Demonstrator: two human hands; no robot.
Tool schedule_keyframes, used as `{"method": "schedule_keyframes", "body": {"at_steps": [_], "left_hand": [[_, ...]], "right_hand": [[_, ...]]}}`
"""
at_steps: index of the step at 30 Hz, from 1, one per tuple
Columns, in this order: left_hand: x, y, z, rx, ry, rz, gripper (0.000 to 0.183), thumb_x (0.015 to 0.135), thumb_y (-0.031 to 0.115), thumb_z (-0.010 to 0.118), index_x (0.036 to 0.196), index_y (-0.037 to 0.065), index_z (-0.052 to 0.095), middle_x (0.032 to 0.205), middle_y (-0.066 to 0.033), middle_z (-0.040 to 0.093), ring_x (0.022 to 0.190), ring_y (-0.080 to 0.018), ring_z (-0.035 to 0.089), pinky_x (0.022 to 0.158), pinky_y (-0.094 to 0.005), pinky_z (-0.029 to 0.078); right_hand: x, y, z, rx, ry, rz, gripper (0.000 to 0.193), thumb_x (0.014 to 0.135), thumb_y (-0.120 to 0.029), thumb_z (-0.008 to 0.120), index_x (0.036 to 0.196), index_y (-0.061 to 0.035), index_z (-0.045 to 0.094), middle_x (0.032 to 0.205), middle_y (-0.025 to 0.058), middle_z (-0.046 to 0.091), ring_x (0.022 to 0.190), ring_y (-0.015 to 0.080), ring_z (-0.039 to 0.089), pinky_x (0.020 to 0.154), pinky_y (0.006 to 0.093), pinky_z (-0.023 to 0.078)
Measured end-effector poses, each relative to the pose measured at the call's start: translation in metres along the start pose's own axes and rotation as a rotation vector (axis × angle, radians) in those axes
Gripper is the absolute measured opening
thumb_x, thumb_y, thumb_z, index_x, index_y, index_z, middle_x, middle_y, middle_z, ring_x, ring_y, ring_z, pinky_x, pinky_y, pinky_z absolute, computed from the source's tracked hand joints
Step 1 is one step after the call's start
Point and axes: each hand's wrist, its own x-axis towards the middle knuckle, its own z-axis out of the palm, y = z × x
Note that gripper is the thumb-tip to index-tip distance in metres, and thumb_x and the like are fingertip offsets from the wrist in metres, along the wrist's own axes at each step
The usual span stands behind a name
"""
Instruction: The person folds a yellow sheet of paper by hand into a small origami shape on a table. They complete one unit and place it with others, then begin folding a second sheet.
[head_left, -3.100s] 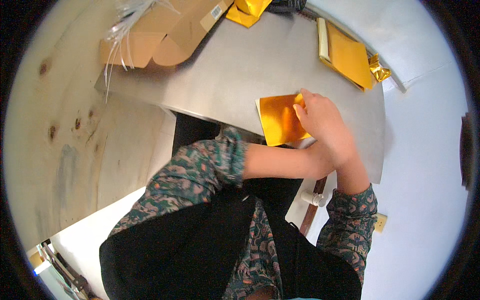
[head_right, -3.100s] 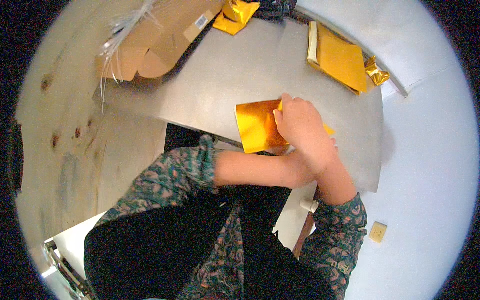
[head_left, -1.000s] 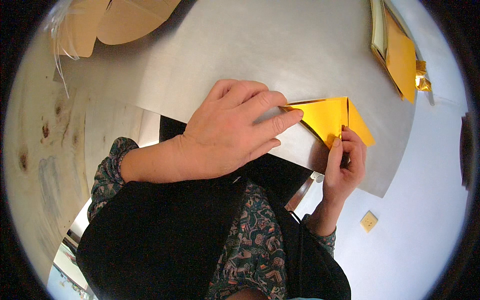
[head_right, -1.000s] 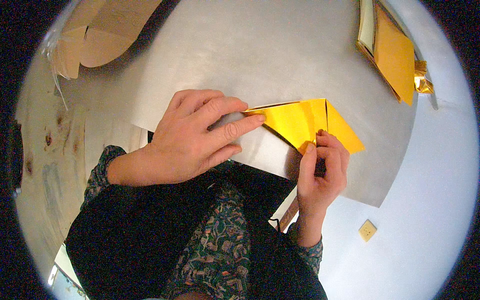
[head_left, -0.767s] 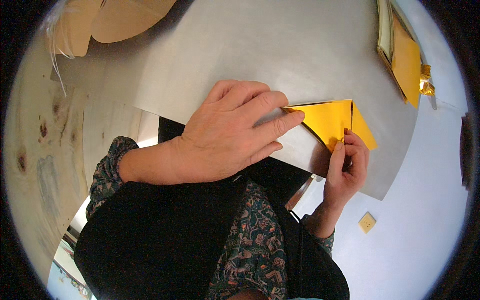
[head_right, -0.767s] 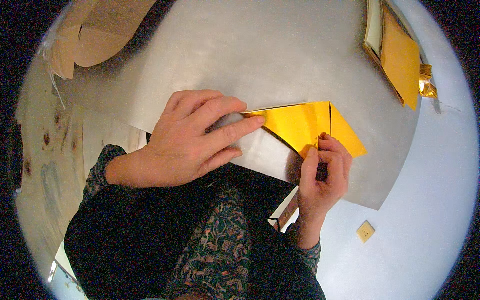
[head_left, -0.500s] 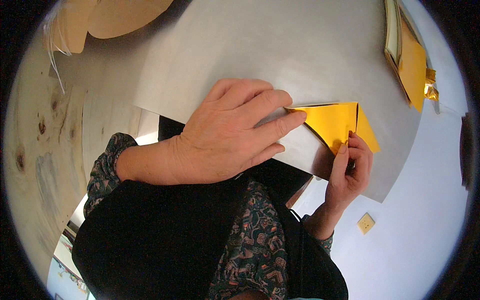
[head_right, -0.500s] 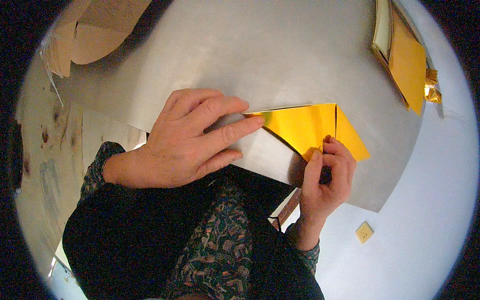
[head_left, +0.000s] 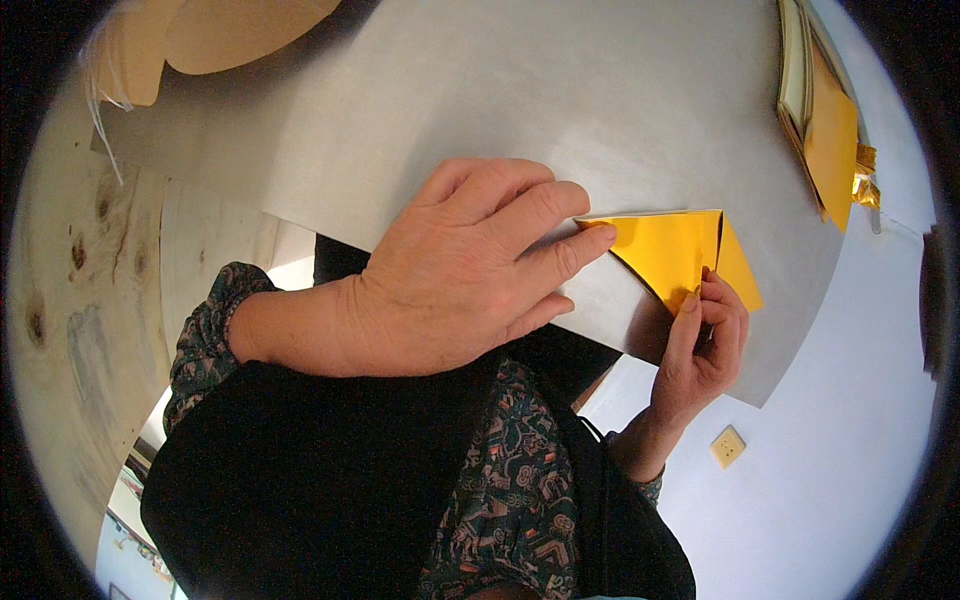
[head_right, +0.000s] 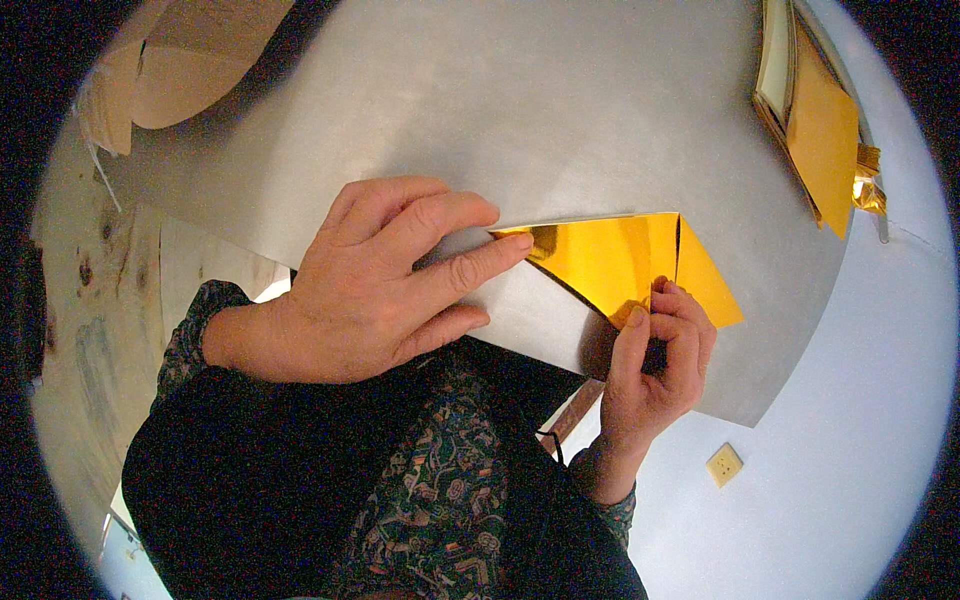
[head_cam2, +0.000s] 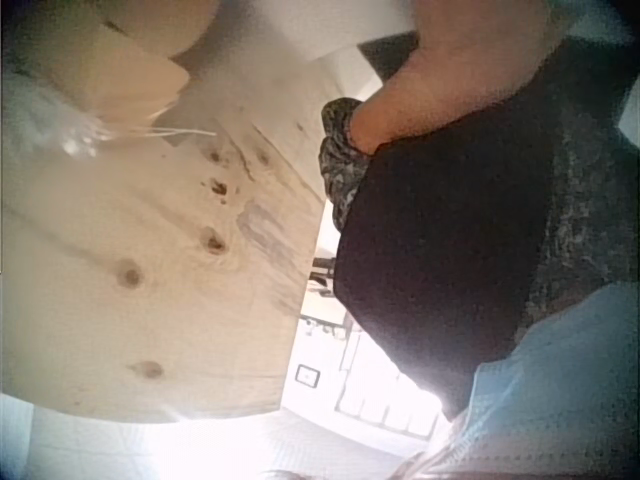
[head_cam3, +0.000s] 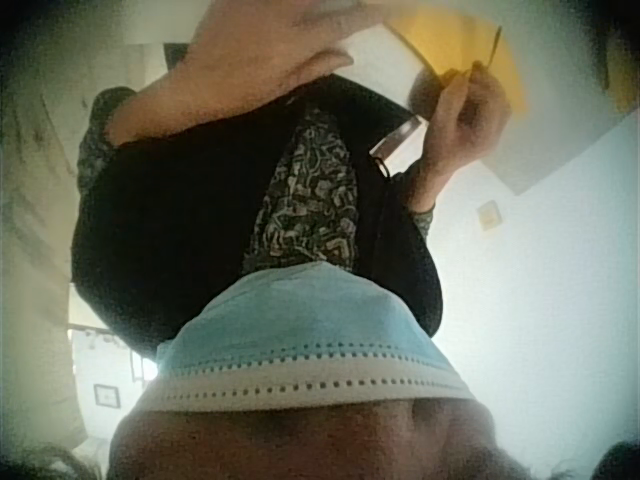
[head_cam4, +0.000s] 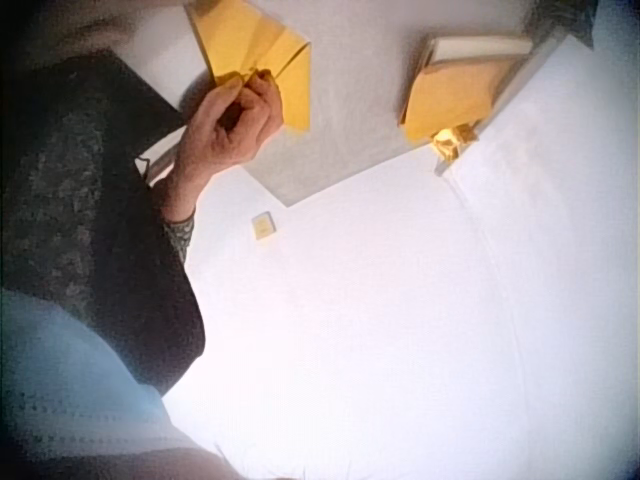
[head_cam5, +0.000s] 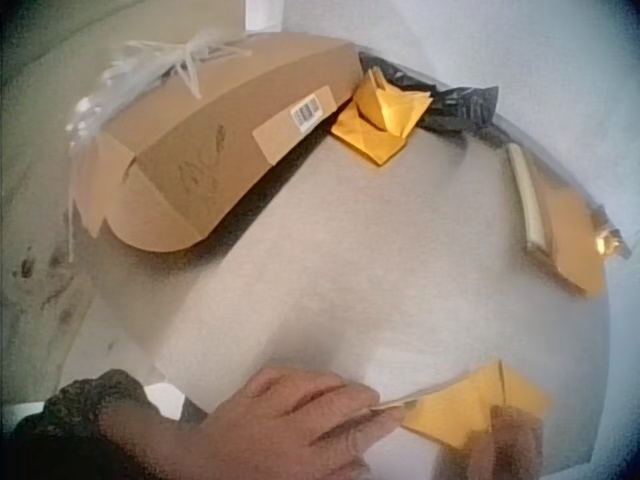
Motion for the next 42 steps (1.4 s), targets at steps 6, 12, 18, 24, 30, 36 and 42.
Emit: {"method": "schedule_keyframes", "body": {"at_steps": [6, 12, 18, 24, 30, 36, 42], "left_hand": [[0.0029, 0.0002, -0.0026, 0.027, -0.039, -0.002, 0.065, 0.075, 0.029, 0.083, 0.137, 0.017, 0.067, 0.133, -0.0054, 0.059, 0.121, -0.0301, 0.054, 0.102, -0.0439, 0.043], [0.0058, 0.0035, -0.0057, 0.049, -0.097, -0.020, 0.065, 0.076, 0.027, 0.082, 0.138, 0.017, 0.066, 0.135, -0.0073, 0.058, 0.123, -0.0327, 0.053, 0.105, -0.0456, 0.042], [0.0080, 0.0039, -0.0072, 0.047, -0.070, 0.013, 0.059, 0.079, 0.026, 0.081, 0.134, 0.011, 0.067, 0.132, -0.0061, 0.056, 0.122, -0.0286, 0.052, 0.100, -0.0434, 0.041], [0.0091, 0.0039, -0.0083, 0.051, -0.072, 0.027, 0.059, 0.080, 0.026, 0.080, 0.135, 0.010, 0.066, 0.133, -0.0072, 0.056, 0.120, -0.0290, 0.053, 0.100, -0.0435, 0.041], [0.0068, 0.0030, -0.0093, 0.050, -0.063, 0.030, 0.059, 0.080, 0.025, 0.080, 0.135, 0.010, 0.066, 0.133, -0.0070, 0.057, 0.119, -0.0283, 0.053, 0.099, -0.0429, 0.042], [0.0057, 0.0041, -0.0078, 0.048, -0.063, 0.002, 0.064, 0.077, 0.026, 0.082, 0.138, 0.014, 0.066, 0.132, -0.0076, 0.058, 0.120, -0.0312, 0.053, 0.102, -0.0439, 0.042], [0.0035, 0.0023, -0.0048, 0.039, -0.046, -0.004, 0.067, 0.075, 0.027, 0.082, 0.139, 0.016, 0.066, 0.131, -0.0070, 0.059, 0.119, -0.0311, 0.055, 0.103, -0.0443, 0.043]], "right_hand": [[0.0028, -0.0001, -0.0008, -0.017, 0.005, -0.008, 0.009, 0.088, 0.004, 0.071, 0.082, 0.0005, 0.064, 0.107, 0.0159, 0.070, 0.110, 0.0290, 0.067, 0.100, 0.0405, 0.052], [0.0053, -0.0002, -0.0020, -0.029, -0.008, -0.022, 0.011, 0.085, 0.005, 0.072, 0.080, 0.0001, 0.063, 0.107, 0.0156, 0.070, 0.109, 0.0290, 0.068, 0.099, 0.0407, 0.053], [0.0071, -0.0004, -0.0012, 0.004, 0.005, -0.030, 0.012, 0.084, 0.005, 0.073, 0.079, -0.0002, 0.063, 0.107, 0.0148, 0.070, 0.109, 0.0287, 0.068, 0.100, 0.0401, 0.054], [0.0073, -0.0007, -0.0011, -0.004, 0.013, -0.031, 0.014, 0.083, 0.005, 0.075, 0.079, -0.0004, 0.063, 0.107, 0.0148, 0.069, 0.106, 0.0280, 0.068, 0.098, 0.0394, 0.055], [0.0080, -0.0033, -0.0001, -0.034, 0.009, -0.037, 0.015, 0.083, 0.005, 0.075, 0.079, 0.0000, 0.062, 0.105, 0.0145, 0.069, 0.105, 0.0276, 0.068, 0.096, 0.0386, 0.055], [0.0097, -0.0036, -0.0005, -0.055, -0.005, -0.046, 0.014, 0.085, 0.004, 0.074, 0.079, -0.0003, 0.061, 0.104, 0.0145, 0.068, 0.106, 0.0282, 0.068, 0.097, 0.0395, 0.055], [0.0091, -0.0028, -0.0019, -0.092, -0.020, -0.039, 0.015, 0.087, 0.002, 0.073, 0.079, -0.0007, 0.061, 0.105, 0.0146, 0.068, 0.108, 0.0286, 0.068, 0.099, 0.0402, 0.053]]}}
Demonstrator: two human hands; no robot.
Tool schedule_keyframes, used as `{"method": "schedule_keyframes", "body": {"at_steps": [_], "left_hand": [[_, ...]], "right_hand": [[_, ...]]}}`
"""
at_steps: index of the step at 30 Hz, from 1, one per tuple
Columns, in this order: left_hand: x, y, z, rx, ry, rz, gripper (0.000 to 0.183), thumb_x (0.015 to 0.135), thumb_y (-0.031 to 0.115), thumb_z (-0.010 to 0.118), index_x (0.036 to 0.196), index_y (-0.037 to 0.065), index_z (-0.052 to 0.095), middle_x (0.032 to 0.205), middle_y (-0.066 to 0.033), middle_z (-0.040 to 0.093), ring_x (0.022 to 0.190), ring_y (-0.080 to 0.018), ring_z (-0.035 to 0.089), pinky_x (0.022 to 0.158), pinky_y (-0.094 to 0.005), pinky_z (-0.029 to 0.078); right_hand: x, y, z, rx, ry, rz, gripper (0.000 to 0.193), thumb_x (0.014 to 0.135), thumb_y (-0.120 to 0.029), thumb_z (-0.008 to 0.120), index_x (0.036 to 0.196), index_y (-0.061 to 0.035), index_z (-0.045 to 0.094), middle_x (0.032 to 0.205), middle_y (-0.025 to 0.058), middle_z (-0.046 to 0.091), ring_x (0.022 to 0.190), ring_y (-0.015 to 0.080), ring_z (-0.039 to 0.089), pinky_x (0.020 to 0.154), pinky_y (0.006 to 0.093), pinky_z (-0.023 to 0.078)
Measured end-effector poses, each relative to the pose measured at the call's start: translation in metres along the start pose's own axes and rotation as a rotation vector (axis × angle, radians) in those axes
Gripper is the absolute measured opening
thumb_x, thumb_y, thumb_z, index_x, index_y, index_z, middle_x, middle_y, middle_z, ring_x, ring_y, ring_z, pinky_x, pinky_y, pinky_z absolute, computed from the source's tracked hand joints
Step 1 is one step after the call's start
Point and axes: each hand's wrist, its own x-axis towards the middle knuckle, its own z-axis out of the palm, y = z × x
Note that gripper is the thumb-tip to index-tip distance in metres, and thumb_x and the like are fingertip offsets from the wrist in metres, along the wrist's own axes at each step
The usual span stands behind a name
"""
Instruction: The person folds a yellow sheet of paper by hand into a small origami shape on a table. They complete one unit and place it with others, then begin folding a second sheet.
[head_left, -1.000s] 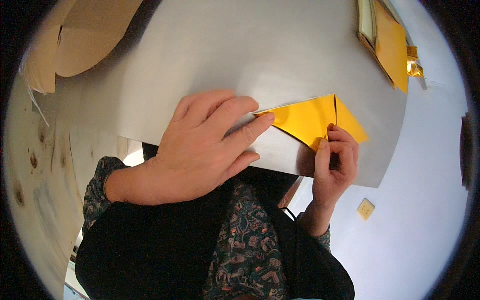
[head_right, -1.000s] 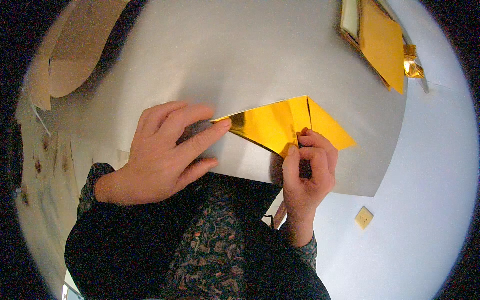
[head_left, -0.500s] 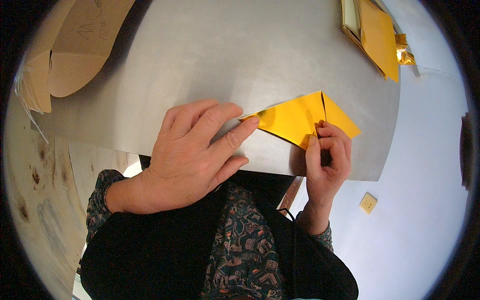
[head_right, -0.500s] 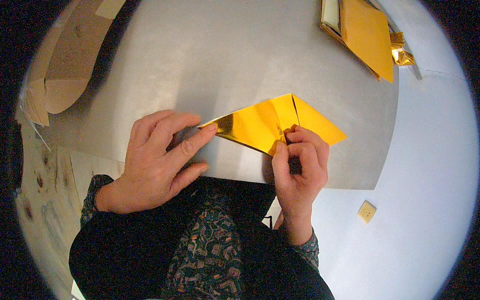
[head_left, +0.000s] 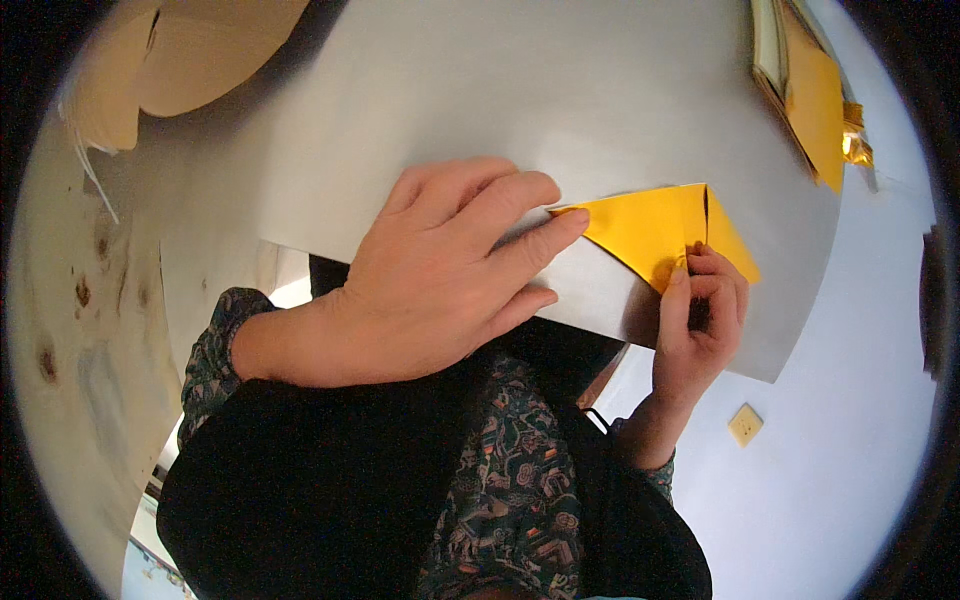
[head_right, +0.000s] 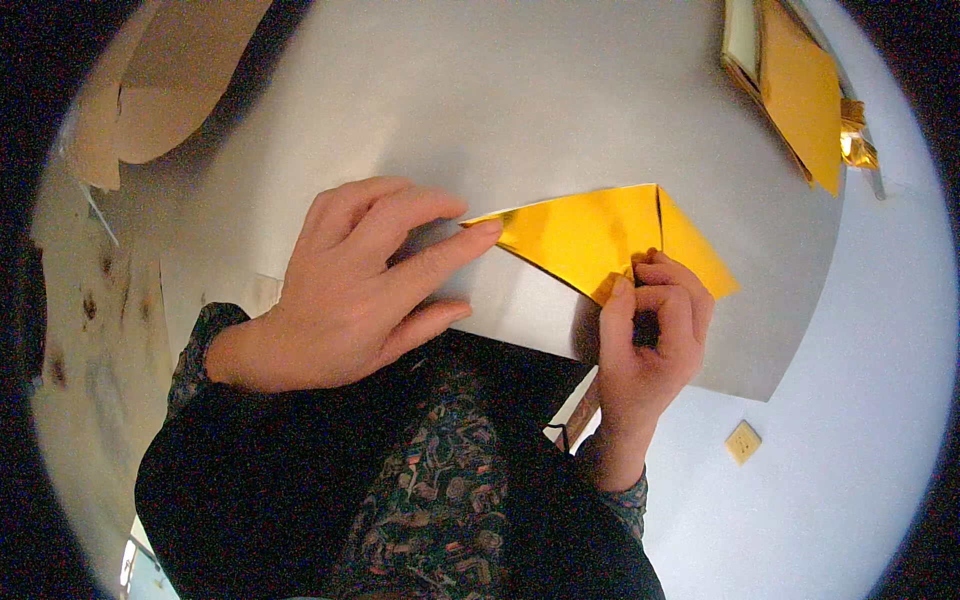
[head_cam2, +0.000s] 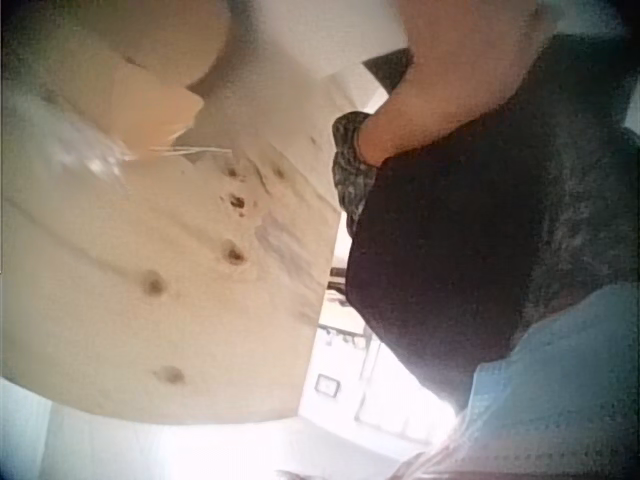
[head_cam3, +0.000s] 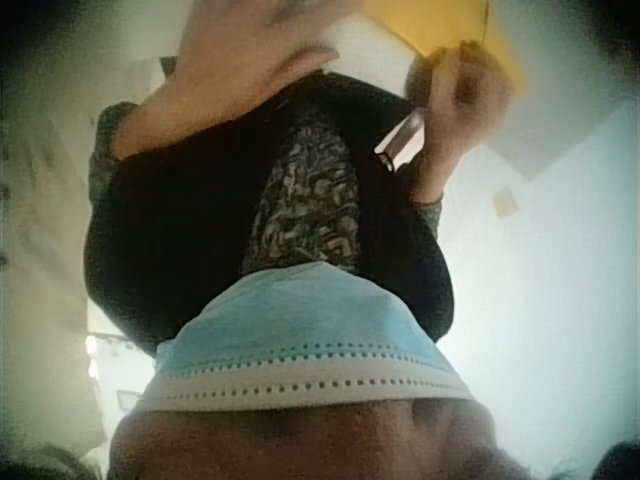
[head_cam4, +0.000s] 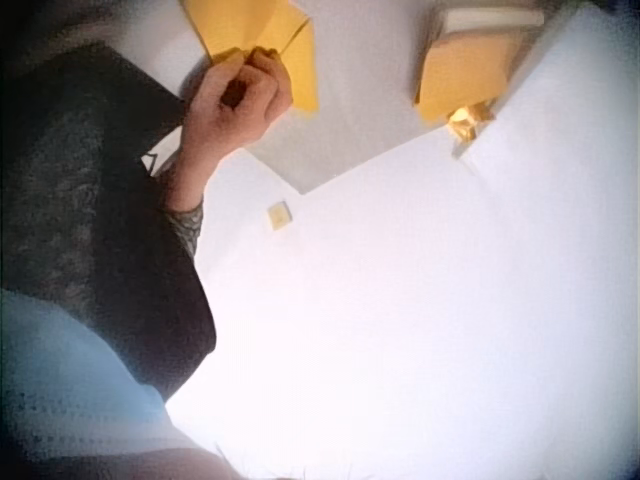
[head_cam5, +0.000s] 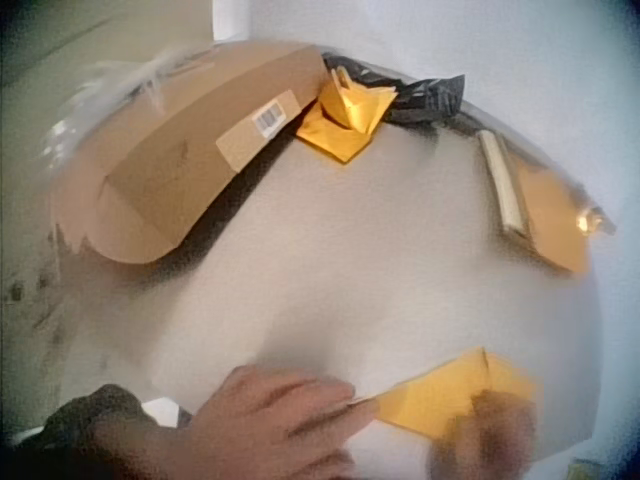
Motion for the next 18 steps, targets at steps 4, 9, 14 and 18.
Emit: {"method": "schedule_keyframes", "body": {"at_steps": [4, 9, 14, 18], "left_hand": [[-0.0007, -0.0016, 0.0037, -0.002, 0.036, 0.010, 0.068, 0.073, 0.028, 0.083, 0.138, 0.017, 0.066, 0.131, -0.0060, 0.059, 0.119, -0.0299, 0.055, 0.102, -0.0440, 0.043], [0.0020, -0.0013, 0.0043, 0.004, 0.043, 0.002, 0.068, 0.072, 0.029, 0.084, 0.137, 0.018, 0.067, 0.132, -0.0051, 0.059, 0.119, -0.0296, 0.056, 0.102, -0.0441, 0.042], [0.0038, -0.0008, 0.0039, 0.002, 0.050, -0.002, 0.068, 0.072, 0.031, 0.084, 0.137, 0.018, 0.067, 0.132, -0.0046, 0.058, 0.119, -0.0292, 0.055, 0.101, -0.0443, 0.042], [0.0046, 0.0004, 0.0045, 0.011, 0.043, -0.008, 0.068, 0.073, 0.032, 0.084, 0.137, 0.018, 0.067, 0.132, -0.0045, 0.058, 0.119, -0.0290, 0.054, 0.101, -0.0443, 0.042]], "right_hand": [[-0.0011, -0.0009, 0.0020, 0.020, 0.006, 0.036, 0.015, 0.087, 0.002, 0.073, 0.079, -0.0008, 0.061, 0.107, 0.0153, 0.068, 0.109, 0.0296, 0.068, 0.100, 0.0404, 0.053], [0.0010, -0.0017, 0.0004, 0.002, 0.002, 0.038, 0.015, 0.088, 0.002, 0.072, 0.080, -0.0007, 0.060, 0.107, 0.0157, 0.068, 0.110, 0.0295, 0.067, 0.100, 0.0404, 0.053], [0.0017, -0.0006, 0.0004, 0.010, 0.007, 0.032, 0.014, 0.089, 0.002, 0.073, 0.081, -0.0006, 0.061, 0.107, 0.0158, 0.068, 0.110, 0.0288, 0.067, 0.099, 0.0392, 0.052], [0.0021, 0.0000, -0.0007, 0.004, 0.008, 0.014, 0.014, 0.089, 0.002, 0.072, 0.081, -0.0006, 0.061, 0.108, 0.0158, 0.068, 0.109, 0.0284, 0.067, 0.098, 0.0382, 0.052]]}}
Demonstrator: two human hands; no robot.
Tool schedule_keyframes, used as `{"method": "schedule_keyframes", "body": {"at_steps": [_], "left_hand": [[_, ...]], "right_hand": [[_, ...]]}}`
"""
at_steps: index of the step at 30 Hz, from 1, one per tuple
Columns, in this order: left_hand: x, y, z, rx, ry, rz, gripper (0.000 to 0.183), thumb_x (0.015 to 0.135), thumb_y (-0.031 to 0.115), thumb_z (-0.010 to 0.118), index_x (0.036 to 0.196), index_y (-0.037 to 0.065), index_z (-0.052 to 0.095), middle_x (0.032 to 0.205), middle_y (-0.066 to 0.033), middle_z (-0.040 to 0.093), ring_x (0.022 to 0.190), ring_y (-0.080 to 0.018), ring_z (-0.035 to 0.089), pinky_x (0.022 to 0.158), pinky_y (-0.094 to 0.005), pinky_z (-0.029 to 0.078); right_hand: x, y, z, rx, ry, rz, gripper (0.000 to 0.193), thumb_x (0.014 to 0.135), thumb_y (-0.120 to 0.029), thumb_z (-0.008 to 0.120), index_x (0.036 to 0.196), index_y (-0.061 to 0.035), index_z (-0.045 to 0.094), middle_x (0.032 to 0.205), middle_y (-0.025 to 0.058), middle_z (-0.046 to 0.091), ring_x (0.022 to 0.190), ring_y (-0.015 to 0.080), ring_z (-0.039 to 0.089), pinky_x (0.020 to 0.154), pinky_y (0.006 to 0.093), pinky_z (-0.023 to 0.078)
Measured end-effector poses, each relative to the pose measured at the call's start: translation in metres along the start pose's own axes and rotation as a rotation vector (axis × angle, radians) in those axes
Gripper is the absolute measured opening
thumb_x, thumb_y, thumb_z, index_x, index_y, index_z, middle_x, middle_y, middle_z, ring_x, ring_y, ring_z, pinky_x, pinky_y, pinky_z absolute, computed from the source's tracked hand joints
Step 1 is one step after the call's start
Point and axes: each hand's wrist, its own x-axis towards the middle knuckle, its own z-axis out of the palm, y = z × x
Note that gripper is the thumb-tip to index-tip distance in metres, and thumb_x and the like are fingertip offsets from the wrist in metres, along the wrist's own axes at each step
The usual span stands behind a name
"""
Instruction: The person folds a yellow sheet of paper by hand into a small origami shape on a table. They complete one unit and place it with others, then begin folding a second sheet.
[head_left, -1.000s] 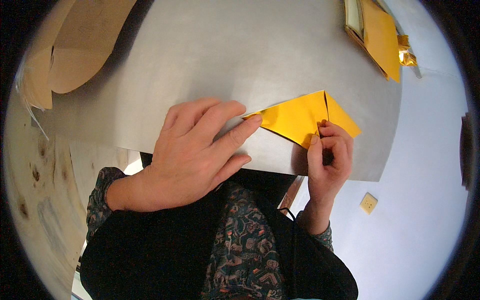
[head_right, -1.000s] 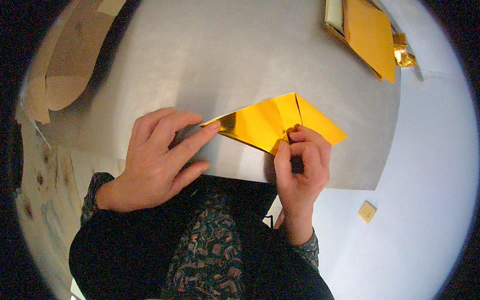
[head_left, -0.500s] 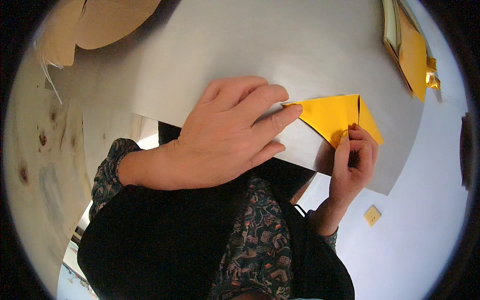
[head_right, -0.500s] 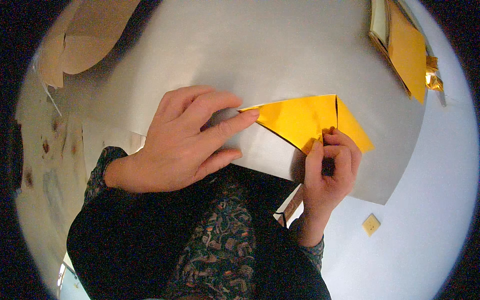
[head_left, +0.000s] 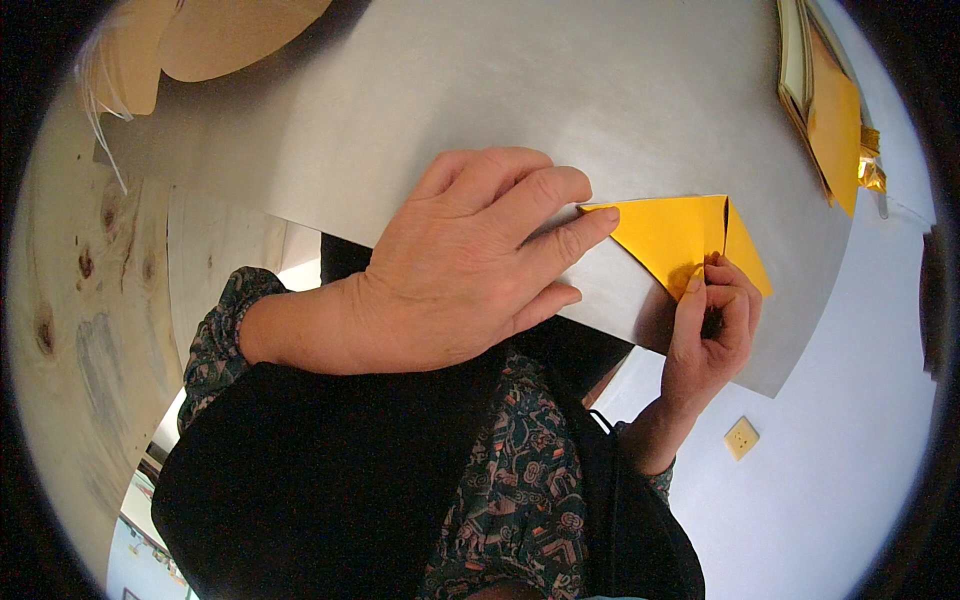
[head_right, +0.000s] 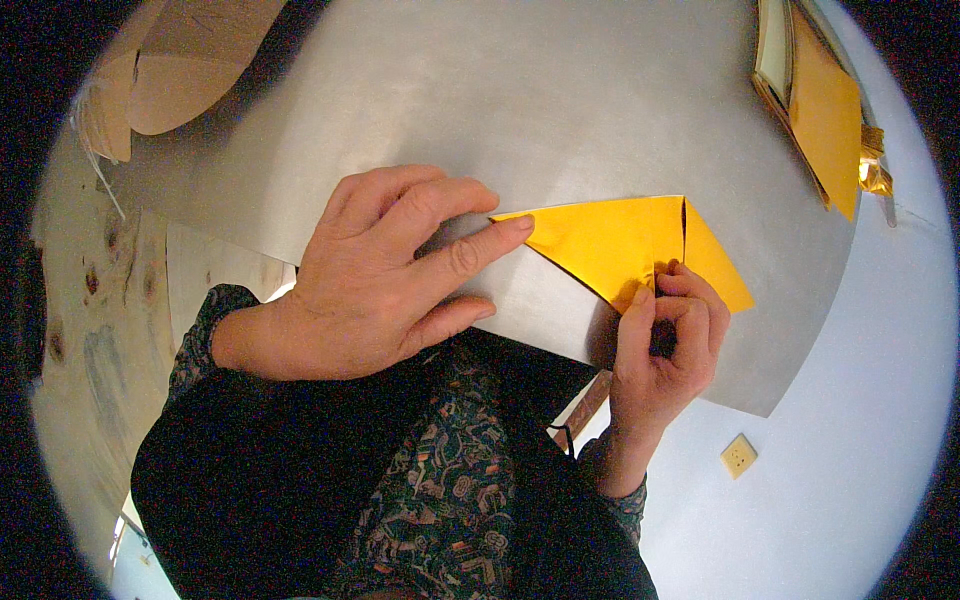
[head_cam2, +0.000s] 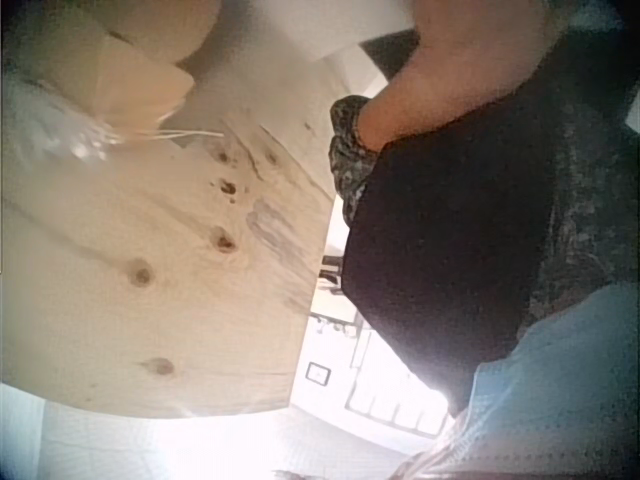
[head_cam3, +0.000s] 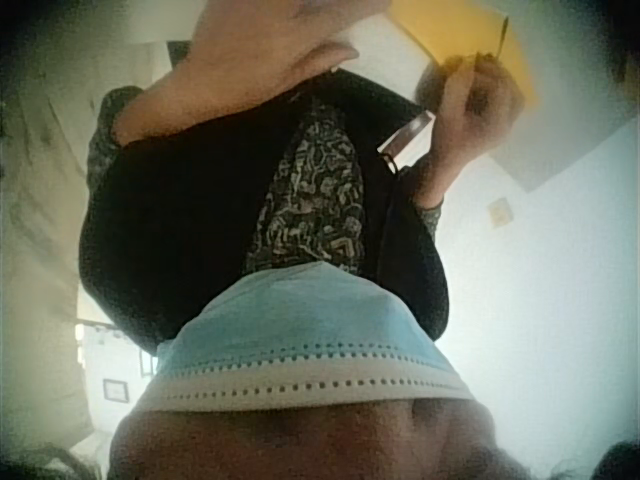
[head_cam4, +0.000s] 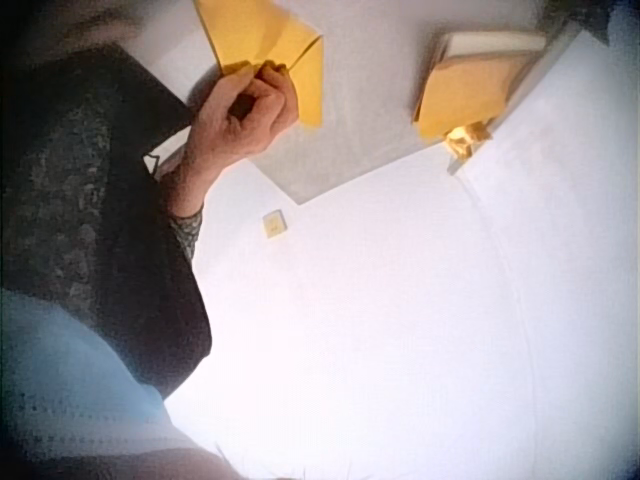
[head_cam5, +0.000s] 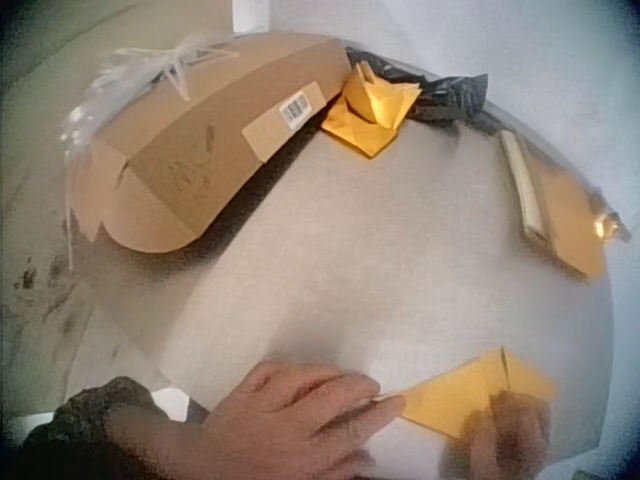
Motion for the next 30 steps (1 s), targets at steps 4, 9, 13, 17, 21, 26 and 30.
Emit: {"method": "schedule_keyframes", "body": {"at_steps": [4, 9, 13, 17, 21, 26, 30], "left_hand": [[0.0001, 0.0006, 0.0005, 0.004, 0.004, 0.001, 0.068, 0.073, 0.033, 0.083, 0.137, 0.018, 0.067, 0.132, -0.0043, 0.058, 0.120, -0.0289, 0.054, 0.100, -0.0444, 0.042], [0.0002, 0.0005, 0.0000, 0.024, -0.014, 0.000, 0.070, 0.073, 0.034, 0.083, 0.139, 0.018, 0.066, 0.132, -0.0042, 0.058, 0.120, -0.0291, 0.054, 0.101, -0.0446, 0.042], [0.0006, 0.0018, -0.0013, 0.037, -0.025, 0.002, 0.071, 0.074, 0.033, 0.082, 0.140, 0.018, 0.065, 0.133, -0.0043, 0.058, 0.120, -0.0295, 0.054, 0.101, -0.0448, 0.042], [0.0010, 0.0019, -0.0022, 0.026, -0.048, -0.012, 0.069, 0.075, 0.031, 0.082, 0.141, 0.018, 0.064, 0.134, -0.0052, 0.058, 0.121, -0.0311, 0.054, 0.104, -0.0457, 0.041], [0.0019, 0.0015, -0.0053, 0.049, -0.050, 0.005, 0.063, 0.078, 0.030, 0.081, 0.137, 0.013, 0.065, 0.132, -0.0051, 0.057, 0.123, -0.0288, 0.052, 0.102, -0.0434, 0.041], [0.0018, 0.0033, -0.0070, 0.072, -0.055, 0.033, 0.061, 0.081, 0.030, 0.080, 0.137, 0.011, 0.065, 0.133, -0.0062, 0.056, 0.123, -0.0287, 0.051, 0.101, -0.0437, 0.041], [0.0007, 0.0036, -0.0047, 0.089, -0.059, 0.040, 0.061, 0.082, 0.030, 0.080, 0.137, 0.010, 0.064, 0.133, -0.0066, 0.056, 0.124, -0.0292, 0.051, 0.101, -0.0446, 0.041]], "right_hand": [[0.0003, -0.0001, -0.0006, -0.002, -0.003, 0.009, 0.014, 0.089, 0.002, 0.072, 0.081, -0.0007, 0.061, 0.107, 0.0159, 0.068, 0.109, 0.0282, 0.067, 0.097, 0.0383, 0.053], [-0.0007, -0.0003, 0.0004, -0.005, 0.003, -0.004, 0.015, 0.088, 0.002, 0.072, 0.080, -0.0008, 0.060, 0.107, 0.0160, 0.068, 0.109, 0.0285, 0.067, 0.098, 0.0392, 0.053], [0.0002, 0.0007, -0.0005, 0.003, 0.004, 0.005, 0.015, 0.087, 0.002, 0.073, 0.080, -0.0007, 0.061, 0.107, 0.0162, 0.068, 0.108, 0.0288, 0.067, 0.099, 0.0399, 0.053], [0.0002, 0.0005, 0.0008, 0.030, 0.013, 0.026, 0.015, 0.087, 0.002, 0.073, 0.079, -0.0009, 0.060, 0.106, 0.0158, 0.068, 0.108, 0.0285, 0.067, 0.099, 0.0401, 0.053], [0.0020, -0.0002, 0.0000, 0.016, 0.002, -0.022, 0.016, 0.085, 0.003, 0.073, 0.078, -0.0007, 0.060, 0.104, 0.0151, 0.067, 0.107, 0.0284, 0.067, 0.098, 0.0397, 0.054], [0.0007, -0.0001, 0.0029, 0.057, 0.024, -0.042, 0.018, 0.084, 0.004, 0.073, 0.078, -0.0011, 0.058, 0.105, 0.0145, 0.067, 0.106, 0.0276, 0.066, 0.097, 0.0387, 0.055], [-0.0003, 0.0022, 0.0028, 0.050, 0.029, -0.057, 0.019, 0.083, 0.003, 0.075, 0.077, -0.0023, 0.057, 0.104, 0.0141, 0.067, 0.105, 0.0271, 0.065, 0.095, 0.0377, 0.054]]}}
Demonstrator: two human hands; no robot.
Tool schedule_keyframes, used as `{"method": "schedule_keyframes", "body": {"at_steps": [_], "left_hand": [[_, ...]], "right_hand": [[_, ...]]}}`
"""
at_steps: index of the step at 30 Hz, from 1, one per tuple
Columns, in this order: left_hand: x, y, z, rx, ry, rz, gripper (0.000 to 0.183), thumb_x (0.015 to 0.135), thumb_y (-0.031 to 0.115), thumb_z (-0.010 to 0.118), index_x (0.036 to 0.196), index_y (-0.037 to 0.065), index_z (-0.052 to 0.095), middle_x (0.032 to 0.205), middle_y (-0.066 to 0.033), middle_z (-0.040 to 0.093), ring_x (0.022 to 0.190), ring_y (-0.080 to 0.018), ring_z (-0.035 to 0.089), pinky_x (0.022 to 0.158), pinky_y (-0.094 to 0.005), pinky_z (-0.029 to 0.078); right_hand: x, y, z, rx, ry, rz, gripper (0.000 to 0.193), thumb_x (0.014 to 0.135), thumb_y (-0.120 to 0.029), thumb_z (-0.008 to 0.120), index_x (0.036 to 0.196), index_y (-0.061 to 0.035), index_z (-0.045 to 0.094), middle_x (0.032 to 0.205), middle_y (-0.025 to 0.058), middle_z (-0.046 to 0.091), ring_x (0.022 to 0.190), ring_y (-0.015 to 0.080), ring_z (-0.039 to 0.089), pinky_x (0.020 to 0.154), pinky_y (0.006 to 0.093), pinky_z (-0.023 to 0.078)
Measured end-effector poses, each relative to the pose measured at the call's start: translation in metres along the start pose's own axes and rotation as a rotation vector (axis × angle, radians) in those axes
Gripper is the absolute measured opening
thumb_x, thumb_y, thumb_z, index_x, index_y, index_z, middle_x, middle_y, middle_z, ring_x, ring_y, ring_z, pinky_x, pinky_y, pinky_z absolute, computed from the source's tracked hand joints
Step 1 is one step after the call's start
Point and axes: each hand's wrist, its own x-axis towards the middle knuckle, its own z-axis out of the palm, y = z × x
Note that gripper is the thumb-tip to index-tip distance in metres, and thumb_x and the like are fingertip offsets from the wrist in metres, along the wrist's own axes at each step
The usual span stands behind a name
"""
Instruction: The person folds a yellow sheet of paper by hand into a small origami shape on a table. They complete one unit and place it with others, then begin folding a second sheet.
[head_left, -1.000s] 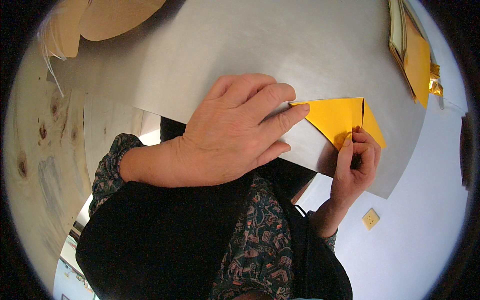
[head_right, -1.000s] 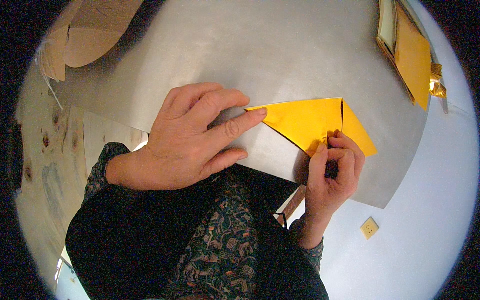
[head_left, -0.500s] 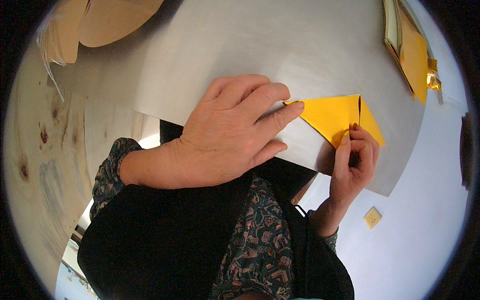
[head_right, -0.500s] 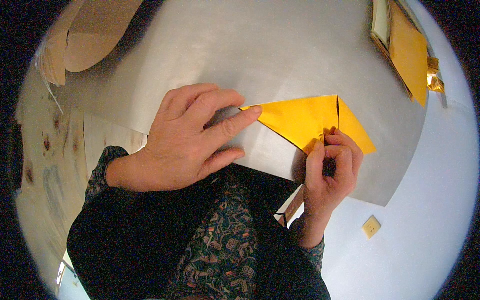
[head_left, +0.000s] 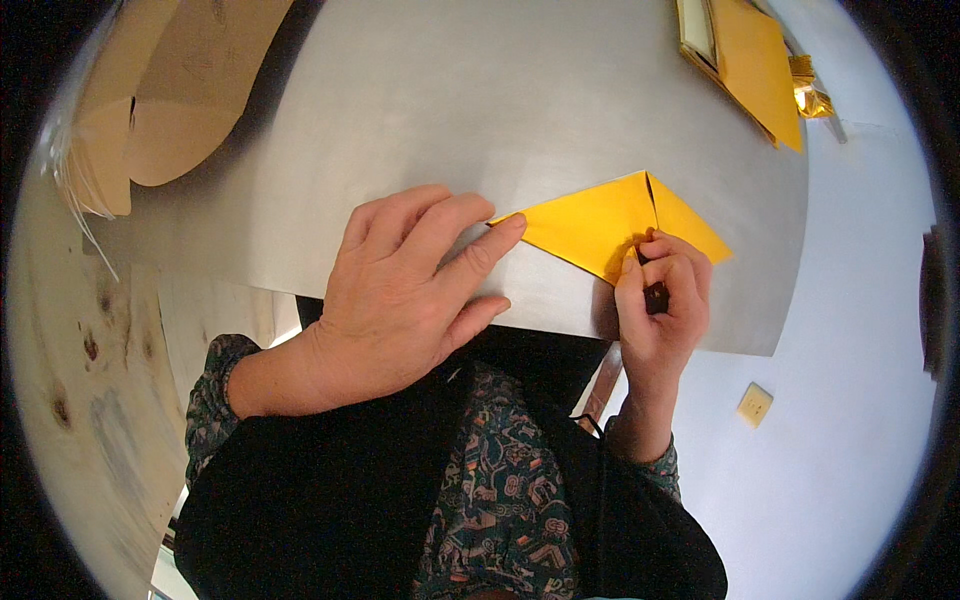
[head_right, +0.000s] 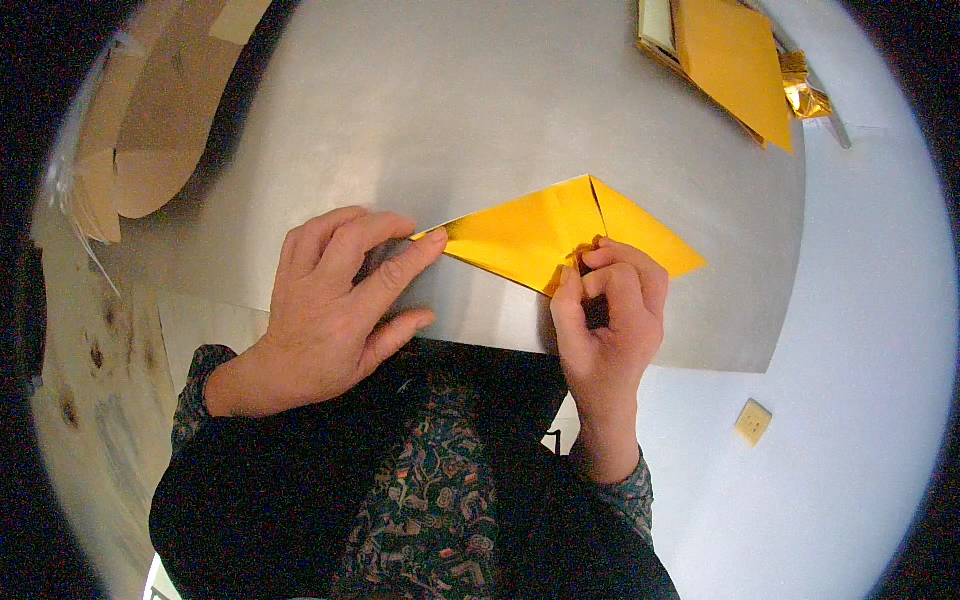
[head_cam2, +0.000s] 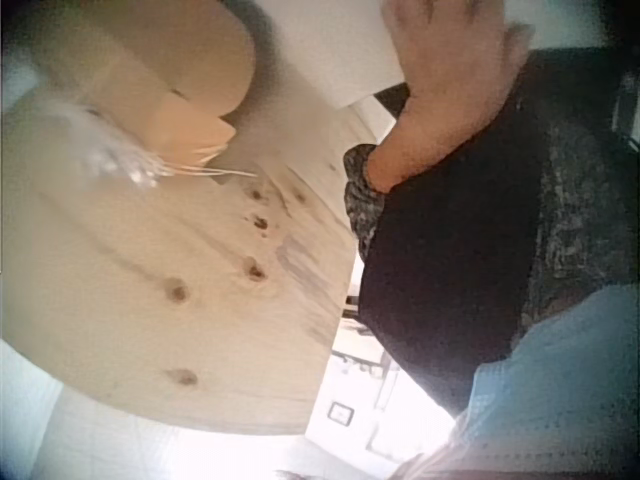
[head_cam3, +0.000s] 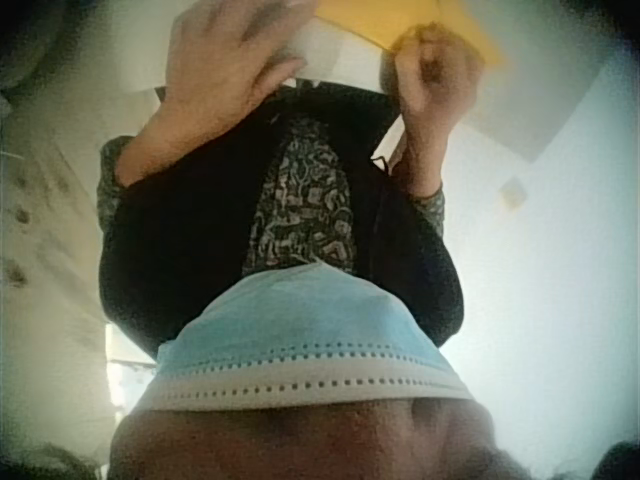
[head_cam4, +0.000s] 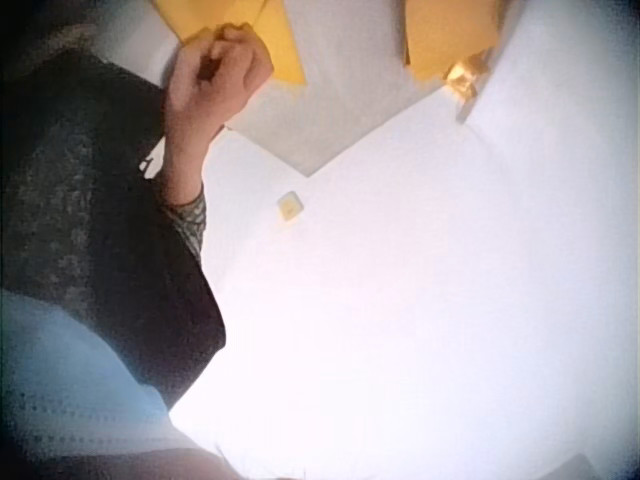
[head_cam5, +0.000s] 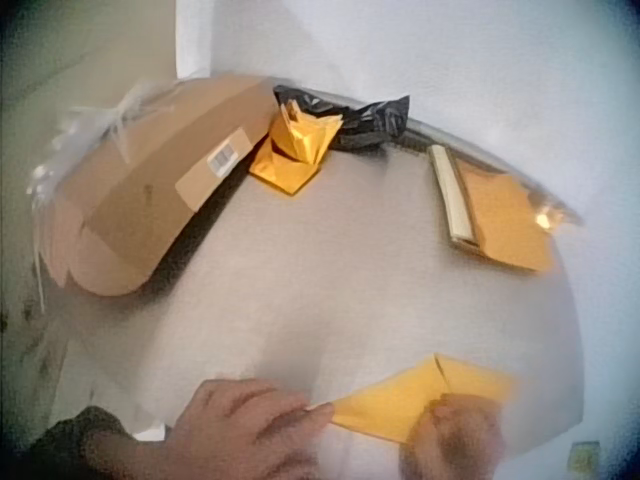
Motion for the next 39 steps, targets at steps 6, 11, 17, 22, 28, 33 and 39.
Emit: {"method": "schedule_keyframes", "body": {"at_steps": [6, 11, 17, 22, 28, 33, 39], "left_hand": [[0.000, 0.001, 0.000, 0.048, 0.006, 0.036, 0.067, 0.078, 0.027, 0.081, 0.140, 0.010, 0.063, 0.135, -0.0094, 0.057, 0.124, -0.0327, 0.052, 0.104, -0.0451, 0.042], [-0.001, -0.003, -0.006, 0.081, 0.006, 0.132, 0.065, 0.076, 0.025, 0.082, 0.135, 0.005, 0.064, 0.132, -0.0098, 0.059, 0.123, -0.0327, 0.054, 0.103, -0.0442, 0.046], [-0.005, -0.005, 0.003, 0.175, 0.015, 0.209, 0.061, 0.076, 0.022, 0.081, 0.131, 0.001, 0.065, 0.126, -0.0087, 0.060, 0.121, -0.0293, 0.055, 0.098, -0.0395, 0.049], [-0.007, 0.000, 0.010, 0.258, -0.004, 0.213, 0.059, 0.082, 0.026, 0.078, 0.132, 0.000, 0.062, 0.118, -0.0068, 0.060, 0.111, -0.0266, 0.057, 0.091, -0.0381, 0.050], [-0.006, 0.008, 0.013, 0.329, 0.000, 0.223, 0.063, 0.083, 0.034, 0.077, 0.136, 0.003, 0.062, 0.113, -0.0055, 0.060, 0.101, -0.0252, 0.057, 0.086, -0.0376, 0.050], [-0.006, 0.016, 0.009, 0.326, -0.004, 0.221, 0.069, 0.084, 0.053, 0.076, 0.132, 0.005, 0.068, 0.103, -0.0059, 0.057, 0.095, -0.0223, 0.051, 0.082, -0.0335, 0.046], [0.000, 0.023, 0.009, 0.368, -0.015, 0.215, 0.080, 0.084, 0.069, 0.067, 0.132, 0.004, 0.068, 0.100, -0.0062, 0.057, 0.092, -0.0221, 0.050, 0.082, -0.0352, 0.043]], "right_hand": [[-0.001, 0.003, 0.002, -0.019, 0.022, -0.009, 0.021, 0.082, 0.000, 0.076, 0.077, -0.0041, 0.057, 0.102, 0.0124, 0.067, 0.103, 0.0280, 0.064, 0.091, 0.0379, 0.052], [-0.011, 0.001, 0.012, 0.015, 0.020, -0.027, 0.020, 0.083, 0.000, 0.075, 0.079, -0.0051, 0.056, 0.104, 0.0117, 0.067, 0.104, 0.0281, 0.063, 0.091, 0.0378, 0.052], [-0.017, 0.005, 0.019, 0.008, 0.026, -0.027, 0.022, 0.085, -0.003, 0.076, 0.079, -0.0051, 0.055, 0.106, 0.0120, 0.067, 0.103, 0.0291, 0.062, 0.091, 0.0385, 0.052], [-0.018, 0.008, 0.020, -0.004, 0.040, -0.069, 0.021, 0.086, -0.005, 0.075, 0.080, -0.0045, 0.055, 0.105, 0.0141, 0.067, 0.102, 0.0321, 0.061, 0.089, 0.0411, 0.051], [-0.017, 0.013, 0.018, 0.037, 0.062, -0.133, 0.021, 0.086, -0.005, 0.075, 0.081, -0.0034, 0.055, 0.102, 0.0160, 0.067, 0.098, 0.0339, 0.061, 0.087, 0.0424, 0.051], [-0.017, 0.013, 0.016, -0.001, 0.051, -0.158, 0.020, 0.086, -0.005, 0.075, 0.084, -0.0025, 0.056, 0.100, 0.0159, 0.066, 0.097, 0.0338, 0.061, 0.086, 0.0426, 0.050], [-0.018, 0.012, 0.011, 0.017, 0.013, -0.112, 0.018, 0.087, -0.007, 0.076, 0.092, -0.0023, 0.059, 0.103, 0.0148, 0.066, 0.098, 0.0338, 0.060, 0.087, 0.0422, 0.050]]}}
